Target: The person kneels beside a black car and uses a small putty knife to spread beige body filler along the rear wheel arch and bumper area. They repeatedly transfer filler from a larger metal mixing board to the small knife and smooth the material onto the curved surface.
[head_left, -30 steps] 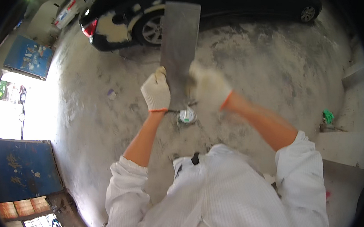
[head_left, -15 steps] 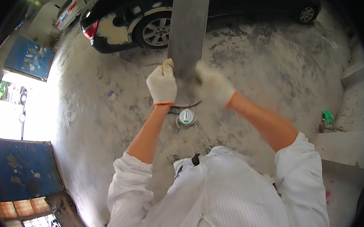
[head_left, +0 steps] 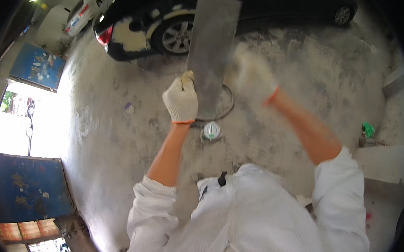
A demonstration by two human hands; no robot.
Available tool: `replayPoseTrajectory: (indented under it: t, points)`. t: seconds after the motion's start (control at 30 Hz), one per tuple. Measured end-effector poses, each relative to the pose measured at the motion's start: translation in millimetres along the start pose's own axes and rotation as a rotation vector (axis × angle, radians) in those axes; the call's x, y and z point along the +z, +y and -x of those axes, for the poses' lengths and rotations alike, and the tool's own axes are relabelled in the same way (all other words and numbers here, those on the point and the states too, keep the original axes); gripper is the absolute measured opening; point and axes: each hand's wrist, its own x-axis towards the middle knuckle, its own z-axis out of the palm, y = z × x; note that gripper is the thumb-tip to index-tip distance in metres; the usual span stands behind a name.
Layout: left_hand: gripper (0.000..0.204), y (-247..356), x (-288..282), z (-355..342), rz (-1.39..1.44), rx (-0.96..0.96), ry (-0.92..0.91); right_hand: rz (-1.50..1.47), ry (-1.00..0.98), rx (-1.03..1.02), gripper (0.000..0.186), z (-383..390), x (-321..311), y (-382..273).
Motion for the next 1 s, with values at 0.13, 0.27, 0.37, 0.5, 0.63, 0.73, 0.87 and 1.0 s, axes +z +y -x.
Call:
replayPoseTrajectory:
  t: [0.13,0.27,0.37,0.5,0.63,0.73,0.87,1.0]
  points:
    - [0.039,-1,-1,11,0.014,0.049,-0.027,-0.017,0.006,0.184,0.044,-18,-29,11]
    - [0.047,-2,17,-2,0.130,-0.182,0.088,0.094,-0.367,0.087,0.034,61,63,24]
    - [0.053,-9,7,-22,0.208,-0.353,0.223,0.091,-0.490,0.197,0.027,116,104,59]
    - [0.059,-10,-36,-44,0.170,-0.335,0.366,-0.586,-0.088,0.505,0.028,114,102,74]
    - [0.063,8,-52,-46,0.022,-0.183,0.421,-1.147,0.162,0.964,0.036,73,100,36]
    - [0.064,16,-45,-36,-0.044,-0.094,0.452,-1.283,0.128,1.134,0.042,52,112,-2]
    - [0.059,0,-33,-4,-0.161,0.202,0.360,-1.077,0.019,1.225,0.058,6,102,-26]
    - [0.051,-29,-44,46,-0.294,0.165,0.089,-1.328,0.324,0.917,0.048,-55,38,3]
